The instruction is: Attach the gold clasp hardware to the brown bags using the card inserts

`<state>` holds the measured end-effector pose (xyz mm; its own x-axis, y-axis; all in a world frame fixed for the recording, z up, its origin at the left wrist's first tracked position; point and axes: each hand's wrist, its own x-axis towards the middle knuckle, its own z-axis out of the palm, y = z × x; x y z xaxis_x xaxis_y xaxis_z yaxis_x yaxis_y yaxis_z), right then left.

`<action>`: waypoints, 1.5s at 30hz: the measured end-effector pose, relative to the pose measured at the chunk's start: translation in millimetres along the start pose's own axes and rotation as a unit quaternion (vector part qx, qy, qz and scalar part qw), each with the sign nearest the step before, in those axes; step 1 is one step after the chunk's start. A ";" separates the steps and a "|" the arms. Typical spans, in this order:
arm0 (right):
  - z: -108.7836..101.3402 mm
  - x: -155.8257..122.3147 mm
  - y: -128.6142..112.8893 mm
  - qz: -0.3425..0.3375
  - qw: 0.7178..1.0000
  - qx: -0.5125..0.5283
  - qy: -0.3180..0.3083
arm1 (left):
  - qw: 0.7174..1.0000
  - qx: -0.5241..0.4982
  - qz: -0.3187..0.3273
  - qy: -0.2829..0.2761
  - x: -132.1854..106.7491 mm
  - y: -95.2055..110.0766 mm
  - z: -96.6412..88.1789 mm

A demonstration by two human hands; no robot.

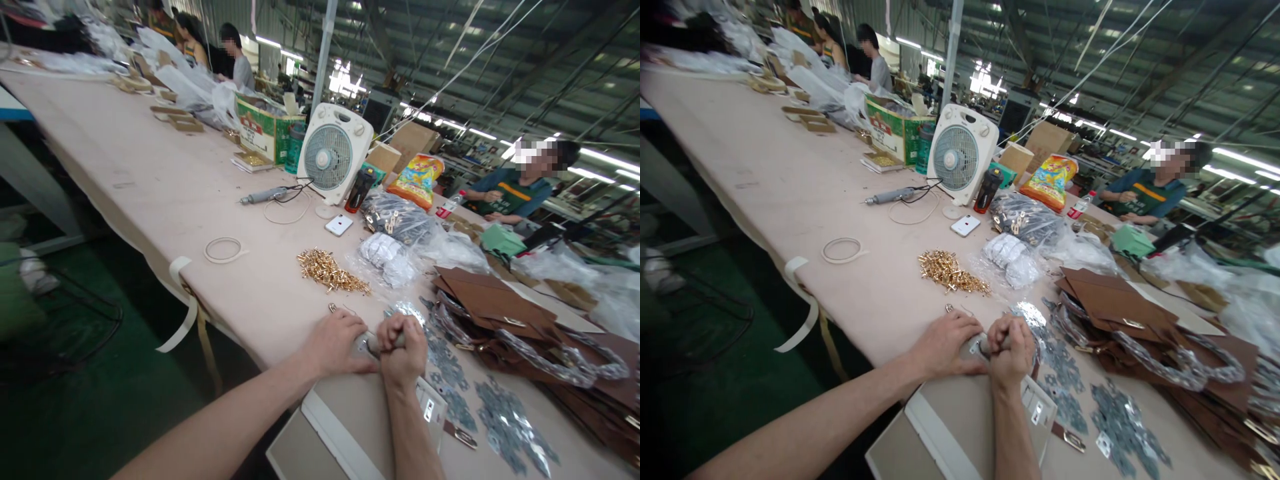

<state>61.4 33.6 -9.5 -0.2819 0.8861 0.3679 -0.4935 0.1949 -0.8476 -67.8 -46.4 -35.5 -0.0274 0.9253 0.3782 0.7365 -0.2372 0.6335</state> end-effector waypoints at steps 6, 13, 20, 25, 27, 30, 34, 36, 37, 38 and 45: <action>-4.4 -4.0 -12.0 -0.030 0.999 0.022 -0.018 | 1.000 0.014 -0.008 0.000 -0.4 -1.3 2.5; 10.1 -24.8 -2.2 -0.086 0.986 -0.077 -0.119 | 1.000 0.016 -0.002 -0.010 0.5 0.6 1.8; 12.4 -30.7 3.6 -0.155 0.936 -0.227 -0.220 | 0.997 0.050 0.015 -0.054 2.6 1.8 -2.3; 17.1 -21.9 9.1 -0.151 0.914 -0.321 -0.198 | 0.998 0.047 -0.011 -0.052 4.5 4.1 -3.2; 19.3 -13.4 11.8 -0.098 0.937 -0.316 -0.114 | 0.998 0.042 -0.013 -0.054 4.5 4.9 -3.5; 22.0 -1.3 14.7 -0.032 0.956 -0.287 -0.042 | 0.998 0.034 -0.021 -0.044 2.4 5.5 -4.7; 18.6 2.0 12.9 0.011 0.985 -0.174 -0.016 | 0.999 0.030 -0.025 -0.020 -1.4 5.5 -3.7; 14.2 -0.7 7.2 0.010 0.994 -0.107 0.006 | 0.999 0.034 -0.023 -0.012 -2.3 4.8 -1.6; 12.4 -1.9 2.9 0.006 0.996 -0.086 0.013 | 0.999 0.037 -0.022 -0.009 -2.6 4.3 -0.5; 11.3 -2.7 -2.1 -0.002 0.997 -0.072 0.016 | 0.999 0.040 -0.023 -0.007 -2.7 3.7 0.6; 26.5 0.5 -19.7 -0.063 0.996 -0.068 -0.018 | 0.998 0.044 -0.027 -0.019 -2.5 2.2 0.3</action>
<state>49.2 19.1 17.5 -0.2559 0.8359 0.4856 -0.4113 0.3605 -0.8372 -65.9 -49.1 -35.3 -0.0452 0.9469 0.3184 0.7911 -0.1607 0.5902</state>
